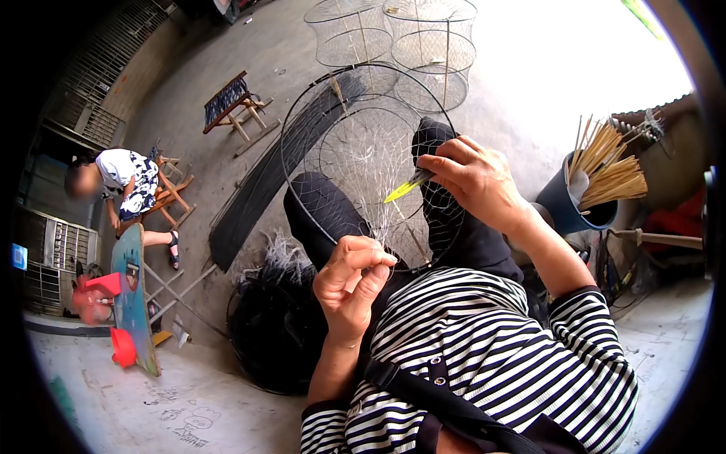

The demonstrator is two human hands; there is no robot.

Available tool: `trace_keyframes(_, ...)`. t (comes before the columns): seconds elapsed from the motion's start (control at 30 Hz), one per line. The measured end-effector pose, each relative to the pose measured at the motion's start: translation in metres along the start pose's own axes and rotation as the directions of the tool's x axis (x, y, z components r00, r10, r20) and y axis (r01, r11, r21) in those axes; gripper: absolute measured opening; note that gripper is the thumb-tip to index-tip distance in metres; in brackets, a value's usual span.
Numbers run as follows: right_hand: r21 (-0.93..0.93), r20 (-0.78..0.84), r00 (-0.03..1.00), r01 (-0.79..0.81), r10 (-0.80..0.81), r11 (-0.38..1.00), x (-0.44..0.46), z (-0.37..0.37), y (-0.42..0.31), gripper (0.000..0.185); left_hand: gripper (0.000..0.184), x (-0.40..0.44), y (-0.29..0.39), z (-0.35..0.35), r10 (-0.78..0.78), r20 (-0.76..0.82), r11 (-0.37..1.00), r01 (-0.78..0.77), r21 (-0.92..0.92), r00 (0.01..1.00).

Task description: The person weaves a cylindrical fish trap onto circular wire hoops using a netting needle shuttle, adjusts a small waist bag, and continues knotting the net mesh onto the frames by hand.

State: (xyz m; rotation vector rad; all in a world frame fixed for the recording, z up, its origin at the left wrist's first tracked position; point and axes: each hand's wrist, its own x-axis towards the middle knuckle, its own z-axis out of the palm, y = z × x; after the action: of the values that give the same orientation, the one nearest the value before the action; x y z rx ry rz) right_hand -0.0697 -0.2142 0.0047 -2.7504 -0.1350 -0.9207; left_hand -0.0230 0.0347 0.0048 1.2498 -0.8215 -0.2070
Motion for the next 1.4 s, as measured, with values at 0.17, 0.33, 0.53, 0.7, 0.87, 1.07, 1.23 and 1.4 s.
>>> trace_keyframes(0.17,0.116,-0.013,1.000,0.027,-0.026,0.993,0.003,-0.002,-0.009,0.028,0.010,-0.001,0.003,0.000,-0.030,-0.008,1.000,0.030,0.002,1.000)
trace_keyframes(0.33,0.918,0.052,0.999,-0.053,0.014,0.393,-0.003,-0.045,-0.048,0.021,0.010,0.001,0.001,-0.001,0.006,-0.008,0.994,-0.005,0.113,1.000)
trace_keyframes(0.53,0.748,-0.316,0.867,-0.022,0.384,0.664,-0.067,-0.080,0.001,0.027,0.008,0.006,0.010,0.006,0.086,-0.040,0.940,-0.068,0.335,0.995)
trace_keyframes(0.7,0.467,-0.502,0.788,-0.100,0.356,0.879,-0.068,-0.158,0.020,0.026,0.009,0.009,0.007,0.011,0.075,-0.051,0.967,-0.060,0.247,0.996)
trace_keyframes(0.87,0.351,-0.292,0.935,-0.091,0.201,0.932,-0.037,-0.146,-0.005,0.034,0.009,0.012,0.009,0.015,0.077,-0.054,0.972,-0.063,0.225,0.996)
trace_keyframes(1.07,0.117,0.013,0.998,-0.061,0.060,0.991,-0.039,-0.065,-0.037,0.043,0.012,0.007,0.008,0.013,0.102,-0.069,0.966,-0.082,0.246,0.992)
trace_keyframes(1.23,0.092,0.034,0.998,-0.050,0.047,0.994,-0.034,-0.050,-0.043,0.048,0.015,0.007,0.010,0.017,0.106,-0.096,0.959,-0.076,0.273,0.990)
trace_keyframes(1.4,0.074,0.016,0.998,-0.056,0.055,0.996,-0.032,-0.043,-0.044,0.046,0.016,0.006,0.010,0.015,0.103,-0.087,0.952,-0.072,0.298,0.991)
